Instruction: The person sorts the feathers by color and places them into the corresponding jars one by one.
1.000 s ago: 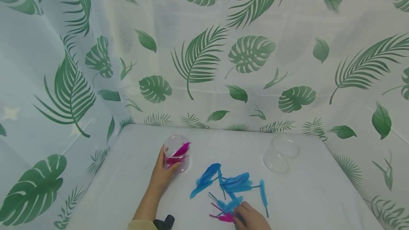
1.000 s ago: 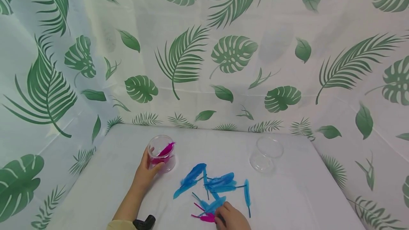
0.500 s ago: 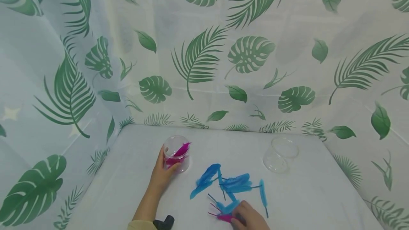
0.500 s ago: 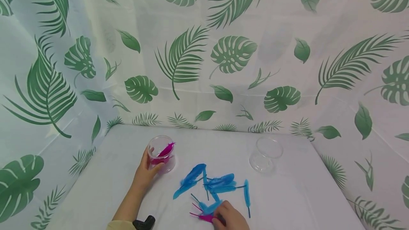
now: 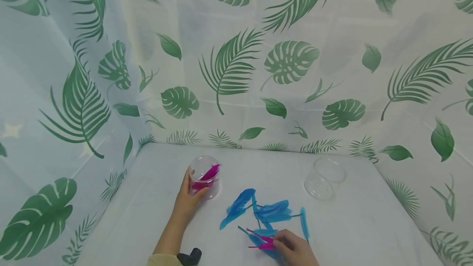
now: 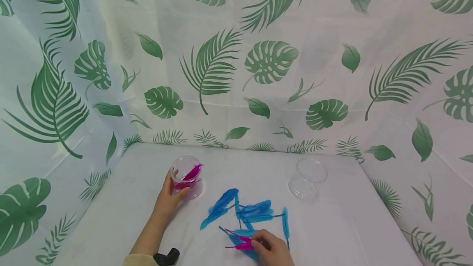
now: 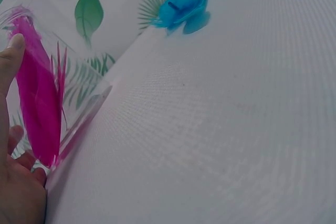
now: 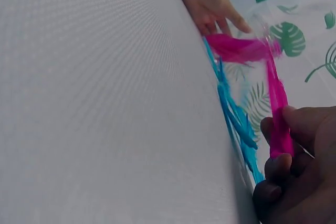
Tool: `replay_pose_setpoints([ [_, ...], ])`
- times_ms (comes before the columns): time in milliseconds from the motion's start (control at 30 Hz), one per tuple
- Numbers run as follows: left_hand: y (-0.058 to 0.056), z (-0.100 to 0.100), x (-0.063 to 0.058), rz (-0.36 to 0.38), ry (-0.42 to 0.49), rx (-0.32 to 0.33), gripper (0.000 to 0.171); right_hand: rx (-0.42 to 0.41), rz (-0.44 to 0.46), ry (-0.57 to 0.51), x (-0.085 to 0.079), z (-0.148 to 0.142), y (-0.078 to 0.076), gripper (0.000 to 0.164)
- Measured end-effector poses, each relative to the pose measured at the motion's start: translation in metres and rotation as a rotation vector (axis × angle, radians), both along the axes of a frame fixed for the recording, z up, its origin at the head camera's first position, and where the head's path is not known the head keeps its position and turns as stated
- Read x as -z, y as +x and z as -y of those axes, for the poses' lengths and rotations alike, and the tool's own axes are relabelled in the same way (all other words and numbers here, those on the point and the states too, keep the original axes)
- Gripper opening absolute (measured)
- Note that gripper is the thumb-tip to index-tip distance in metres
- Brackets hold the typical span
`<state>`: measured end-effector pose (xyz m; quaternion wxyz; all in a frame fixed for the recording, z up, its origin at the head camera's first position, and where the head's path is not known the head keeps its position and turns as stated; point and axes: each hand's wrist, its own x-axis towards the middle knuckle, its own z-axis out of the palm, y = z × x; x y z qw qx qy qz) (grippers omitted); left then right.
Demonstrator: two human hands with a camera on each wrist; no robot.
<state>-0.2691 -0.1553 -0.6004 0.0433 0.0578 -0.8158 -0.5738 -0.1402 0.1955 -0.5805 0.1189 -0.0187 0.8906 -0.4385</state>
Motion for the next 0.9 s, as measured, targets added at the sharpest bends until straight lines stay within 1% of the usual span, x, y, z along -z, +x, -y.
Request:
replay_pose_setpoints([
  [133,0.000,0.000,-0.001,-0.004,0.002,0.003,0.106,0.087,-0.033,-0.037,-0.001,0.002,0.001,0.019],
  [200,0.000,0.000,-0.001,-0.006,0.003,0.005,0.106,0.120,-0.049,-0.043,-0.001,0.003,0.002,0.017],
  [367,0.000,0.000,-0.001,-0.008,0.009,0.008,0.106,0.154,-0.040,-0.047,-0.004,0.007,0.002,0.019],
  [467,0.000,0.000,-0.002,-0.004,0.010,0.007,0.105,0.184,-0.060,-0.026,-0.006,0.007,0.002,0.021],
  [567,0.001,0.000,-0.002,-0.007,0.014,0.008,0.105,0.203,-0.091,0.038,-0.008,0.006,0.002,0.026],
  [633,0.001,0.001,-0.002,-0.011,0.022,0.010,0.106,0.204,-0.105,0.121,-0.011,0.004,0.001,0.028],
  [700,0.001,0.001,-0.002,-0.015,0.031,0.012,0.106,0.193,-0.098,0.211,-0.016,0.002,-0.001,0.027],
  [800,0.001,0.001,-0.002,-0.012,0.039,0.018,0.106,0.161,-0.111,0.332,-0.021,0.000,-0.006,0.023],
  [900,0.001,0.001,-0.003,-0.011,0.036,0.019,0.106,0.103,-0.164,0.381,-0.023,0.006,-0.016,0.017],
])
